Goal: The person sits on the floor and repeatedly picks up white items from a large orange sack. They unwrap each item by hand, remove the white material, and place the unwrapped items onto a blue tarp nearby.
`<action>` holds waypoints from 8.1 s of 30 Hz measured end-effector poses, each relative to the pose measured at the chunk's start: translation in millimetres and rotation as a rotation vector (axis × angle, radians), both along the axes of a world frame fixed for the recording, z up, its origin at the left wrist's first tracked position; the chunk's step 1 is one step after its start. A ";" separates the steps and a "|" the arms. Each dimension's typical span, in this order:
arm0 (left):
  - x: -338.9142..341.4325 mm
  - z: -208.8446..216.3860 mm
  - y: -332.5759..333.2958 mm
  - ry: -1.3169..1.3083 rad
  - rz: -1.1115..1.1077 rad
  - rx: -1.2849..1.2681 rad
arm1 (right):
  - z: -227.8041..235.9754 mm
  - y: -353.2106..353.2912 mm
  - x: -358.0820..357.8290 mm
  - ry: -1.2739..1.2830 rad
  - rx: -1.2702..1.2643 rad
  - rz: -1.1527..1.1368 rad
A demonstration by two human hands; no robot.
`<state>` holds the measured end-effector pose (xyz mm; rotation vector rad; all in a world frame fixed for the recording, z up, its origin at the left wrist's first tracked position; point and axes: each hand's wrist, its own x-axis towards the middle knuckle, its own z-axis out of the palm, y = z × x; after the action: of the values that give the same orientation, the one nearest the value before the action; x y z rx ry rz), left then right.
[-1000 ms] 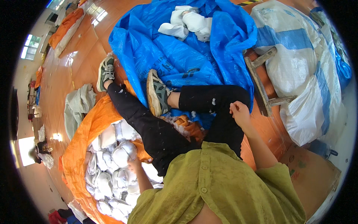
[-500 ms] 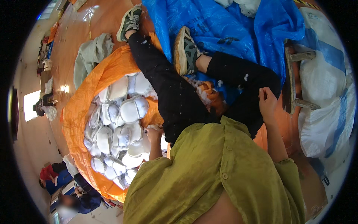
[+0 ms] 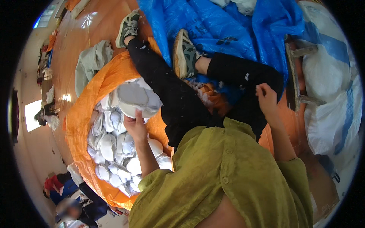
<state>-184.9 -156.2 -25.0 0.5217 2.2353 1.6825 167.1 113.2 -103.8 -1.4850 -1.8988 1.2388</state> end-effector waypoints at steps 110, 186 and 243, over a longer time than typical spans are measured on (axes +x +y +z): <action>174.9 -4.8 169.8 0.219 -0.802 -0.359 | 66.2 -38.0 -67.2 -0.199 -0.043 0.224; 167.4 -57.3 149.6 -0.937 -0.934 -0.190 | 59.8 -53.8 2.4 -0.020 -0.042 0.587; 184.7 -27.7 142.6 -0.132 -1.269 -0.595 | 103.4 -19.3 -2.3 -0.529 0.054 1.141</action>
<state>-0.2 -13.6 -52.8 1.2199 1.5091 0.3746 164.8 93.9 -0.4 -0.6348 -3.3211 1.1974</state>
